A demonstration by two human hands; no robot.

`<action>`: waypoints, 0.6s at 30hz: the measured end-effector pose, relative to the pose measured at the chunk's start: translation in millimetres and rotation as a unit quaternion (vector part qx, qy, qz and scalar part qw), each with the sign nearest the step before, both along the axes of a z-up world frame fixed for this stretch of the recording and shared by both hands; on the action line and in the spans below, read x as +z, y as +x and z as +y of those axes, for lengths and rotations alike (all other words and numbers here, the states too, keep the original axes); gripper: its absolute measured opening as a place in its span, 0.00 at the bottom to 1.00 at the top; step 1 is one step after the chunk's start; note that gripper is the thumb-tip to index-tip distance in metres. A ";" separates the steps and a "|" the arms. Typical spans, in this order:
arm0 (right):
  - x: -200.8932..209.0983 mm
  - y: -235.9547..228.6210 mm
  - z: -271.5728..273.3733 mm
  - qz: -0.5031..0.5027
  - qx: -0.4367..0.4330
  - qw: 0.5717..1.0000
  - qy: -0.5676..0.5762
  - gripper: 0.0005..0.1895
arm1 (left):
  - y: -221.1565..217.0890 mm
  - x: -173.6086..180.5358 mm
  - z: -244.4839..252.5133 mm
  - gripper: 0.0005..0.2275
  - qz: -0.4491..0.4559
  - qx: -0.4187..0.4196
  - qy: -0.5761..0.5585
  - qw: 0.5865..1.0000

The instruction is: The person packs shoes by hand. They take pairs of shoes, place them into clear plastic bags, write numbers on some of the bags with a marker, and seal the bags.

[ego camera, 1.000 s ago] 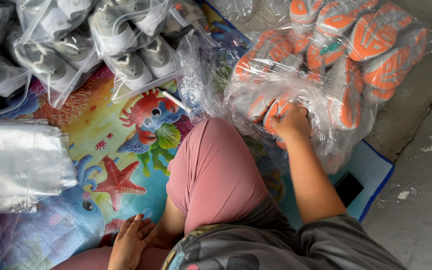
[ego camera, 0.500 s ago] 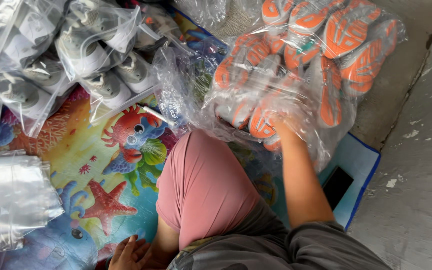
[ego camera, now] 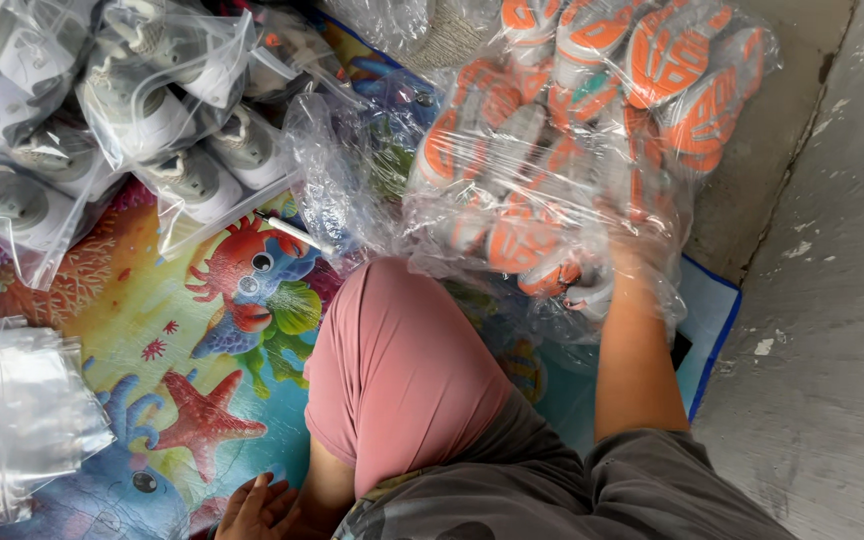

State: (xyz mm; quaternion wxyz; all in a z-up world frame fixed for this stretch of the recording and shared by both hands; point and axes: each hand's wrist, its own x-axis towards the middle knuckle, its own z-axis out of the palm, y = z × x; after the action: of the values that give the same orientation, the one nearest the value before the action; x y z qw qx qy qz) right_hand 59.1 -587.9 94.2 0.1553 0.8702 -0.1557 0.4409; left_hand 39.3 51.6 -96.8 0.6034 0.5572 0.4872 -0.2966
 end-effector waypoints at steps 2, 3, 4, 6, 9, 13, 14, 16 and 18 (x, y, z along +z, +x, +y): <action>-2.0 -9.0 7.0 0.093 -0.272 0.773 0.566 0.59 | 1.1 -3.1 3.7 0.14 0.010 -0.006 -0.032 0.999; -19.7 -9.3 -3.8 0.093 -0.272 0.773 0.565 0.59 | -0.1 -5.4 5.3 0.14 0.011 -0.006 -0.033 0.999; -37.3 -9.5 -14.6 0.109 -0.221 0.885 0.395 0.50 | -1.2 -7.6 6.8 0.13 0.006 -0.011 -0.039 0.999; -56.1 -17.7 -38.7 0.118 -0.155 0.959 0.204 0.41 | 2.6 -13.7 3.1 0.12 -0.004 -0.013 -0.052 0.999; -80.5 -53.6 -41.8 0.186 0.467 0.730 0.464 0.30 | -1.9 -15.0 6.4 0.12 0.008 -0.007 -0.040 0.999; -76.3 -104.1 27.3 0.036 0.123 0.648 0.751 0.25 | 1.8 -15.1 4.6 0.12 0.011 -0.024 -0.039 0.999; -61.7 -117.1 48.8 0.033 0.346 0.727 0.592 0.31 | 2.8 -14.8 4.2 0.12 0.017 -0.024 -0.035 0.999; -27.1 -106.7 95.8 -0.054 0.160 0.636 0.753 0.36 | 3.6 -21.0 6.1 0.12 0.015 -0.032 -0.042 0.998; -37.4 -118.0 122.3 -0.135 -0.039 0.496 0.857 0.42 | 1.4 -17.3 4.7 0.12 0.015 -0.037 -0.048 0.998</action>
State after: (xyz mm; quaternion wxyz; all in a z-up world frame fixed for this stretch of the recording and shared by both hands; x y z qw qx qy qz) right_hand -59.0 -465.6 56.8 -0.6726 0.4993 -0.5096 0.1966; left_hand 40.7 56.3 -114.2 0.6106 0.5411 0.4602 -0.3501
